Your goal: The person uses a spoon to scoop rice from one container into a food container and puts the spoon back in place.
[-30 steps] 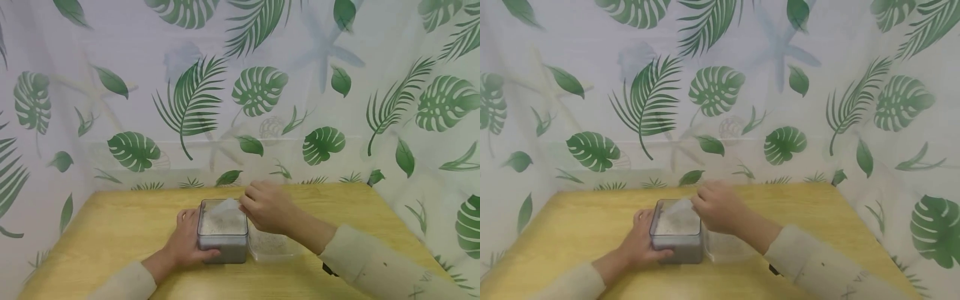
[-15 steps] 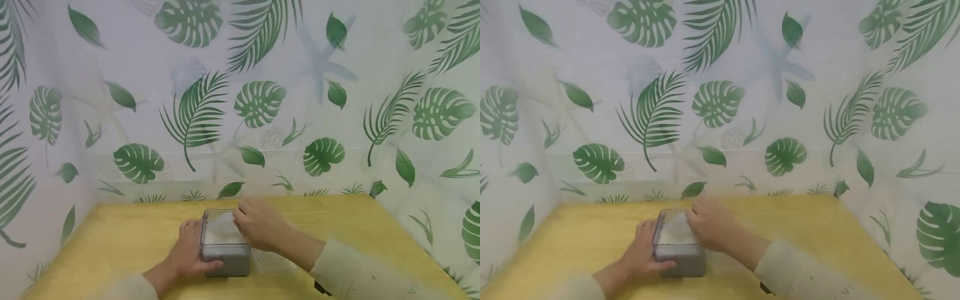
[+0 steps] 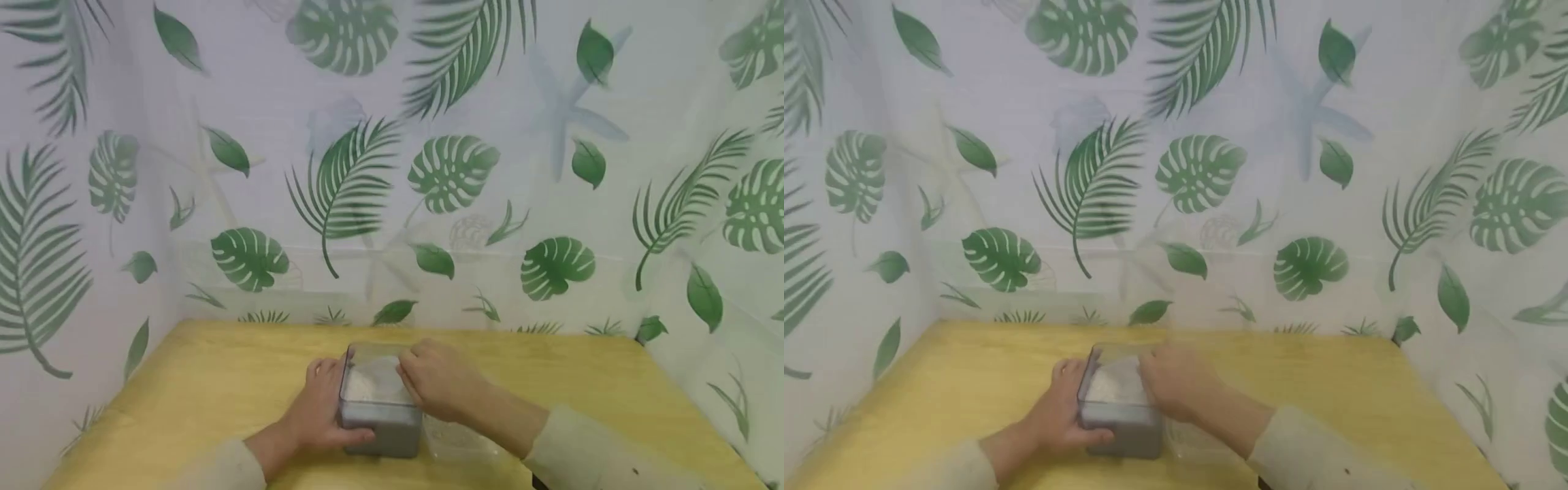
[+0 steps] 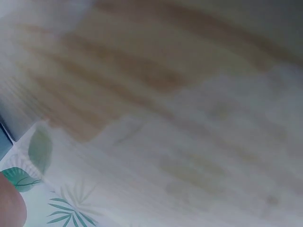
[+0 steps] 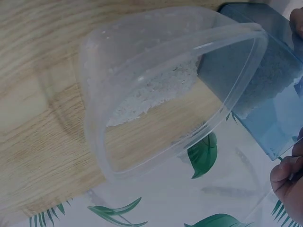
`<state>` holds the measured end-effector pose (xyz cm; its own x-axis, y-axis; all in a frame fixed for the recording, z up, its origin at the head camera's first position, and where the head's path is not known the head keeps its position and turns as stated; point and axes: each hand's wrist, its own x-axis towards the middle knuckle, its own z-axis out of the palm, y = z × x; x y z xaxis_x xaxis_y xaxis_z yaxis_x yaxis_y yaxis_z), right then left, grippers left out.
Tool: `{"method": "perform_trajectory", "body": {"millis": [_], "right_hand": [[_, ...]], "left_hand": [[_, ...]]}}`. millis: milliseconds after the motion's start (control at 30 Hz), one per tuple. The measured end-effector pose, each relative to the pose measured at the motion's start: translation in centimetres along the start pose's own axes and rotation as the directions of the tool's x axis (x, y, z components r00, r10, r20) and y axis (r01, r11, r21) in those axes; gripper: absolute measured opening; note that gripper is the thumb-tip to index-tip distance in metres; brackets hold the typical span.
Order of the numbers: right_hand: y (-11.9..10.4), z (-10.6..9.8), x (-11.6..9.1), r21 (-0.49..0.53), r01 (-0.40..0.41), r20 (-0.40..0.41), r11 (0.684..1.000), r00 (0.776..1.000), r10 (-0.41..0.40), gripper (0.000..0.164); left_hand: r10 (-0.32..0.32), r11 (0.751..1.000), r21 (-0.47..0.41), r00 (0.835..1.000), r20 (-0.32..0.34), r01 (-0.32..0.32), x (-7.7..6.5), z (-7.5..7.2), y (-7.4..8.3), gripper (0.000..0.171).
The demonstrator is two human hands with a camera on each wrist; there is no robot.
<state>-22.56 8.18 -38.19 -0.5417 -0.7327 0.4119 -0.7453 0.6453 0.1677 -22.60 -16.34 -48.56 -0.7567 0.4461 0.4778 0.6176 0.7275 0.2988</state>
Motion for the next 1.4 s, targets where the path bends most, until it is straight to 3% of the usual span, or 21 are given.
{"method": "perform_trajectory", "body": {"millis": [100, 167, 333, 500, 767, 833, 1033, 1133, 1267, 1400], "right_hand": [[0.9, -0.7, 1.3, -0.037, -0.03, 0.003, 0.999, 1.0, 0.03, 0.031], [1.2, -0.7, 1.9, -0.052, -0.035, 0.019, 0.998, 0.999, 0.036, 0.033], [1.2, 0.2, 1.8, -0.01, -0.07, 0.103, 0.998, 0.992, 0.07, 0.035], [0.8, 0.5, 1.3, 0.028, -0.09, 0.127, 0.996, 0.988, 0.085, 0.037], [0.3, -1.1, 1.5, 0.145, -0.267, 0.241, 0.953, 0.943, 0.228, 0.046], [0.3, -1.2, 1.2, 0.127, -0.24, 0.274, 0.963, 0.941, 0.198, 0.041], [1.0, -2.7, 0.6, 0.062, -0.058, 0.34, 0.996, 0.94, 0.033, 0.021], [1.4, -2.8, 0.0, -0.026, 0.053, 0.322, 0.998, 0.946, -0.042, 0.018], [1.7, -2.1, -0.4, -0.123, 0.208, 0.272, 0.97, 0.948, -0.168, 0.018], [2.2, -1.8, -0.3, -0.098, 0.221, 0.223, 0.97, 0.955, -0.195, 0.019]], "left_hand": [[-0.009, 1.0, -0.001, 1.0, -0.003, 0.009, 1.9, -1.0, -0.7, 0.129], [0.0, 1.0, -0.006, 1.0, -0.016, 0.0, 2.3, -1.2, -1.2, 0.13], [0.019, 0.999, -0.033, 1.0, -0.01, -0.019, 1.4, -0.3, -1.9, 0.129], [0.032, 0.999, -0.026, 0.999, -0.034, -0.033, 0.4, 0.7, -2.0, 0.129], [0.051, 0.999, 0.005, 0.998, -0.035, -0.051, 0.9, 0.6, -1.2, 0.131], [0.053, 0.998, 0.021, 0.998, -0.015, -0.053, 0.9, 0.5, -1.0, 0.132], [0.042, 0.999, 0.034, 0.999, 0.002, -0.042, 1.0, 0.0, 0.1, 0.132], [0.042, 0.998, 0.046, 0.999, 0.012, -0.043, 0.8, 0.1, 0.6, 0.132], [0.042, 0.999, 0.032, 0.999, 0.022, -0.042, 0.4, 0.2, 0.6, 0.133], [0.051, 0.999, 0.018, 0.999, 0.016, -0.051, 0.8, 0.1, 0.5, 0.132]]}}
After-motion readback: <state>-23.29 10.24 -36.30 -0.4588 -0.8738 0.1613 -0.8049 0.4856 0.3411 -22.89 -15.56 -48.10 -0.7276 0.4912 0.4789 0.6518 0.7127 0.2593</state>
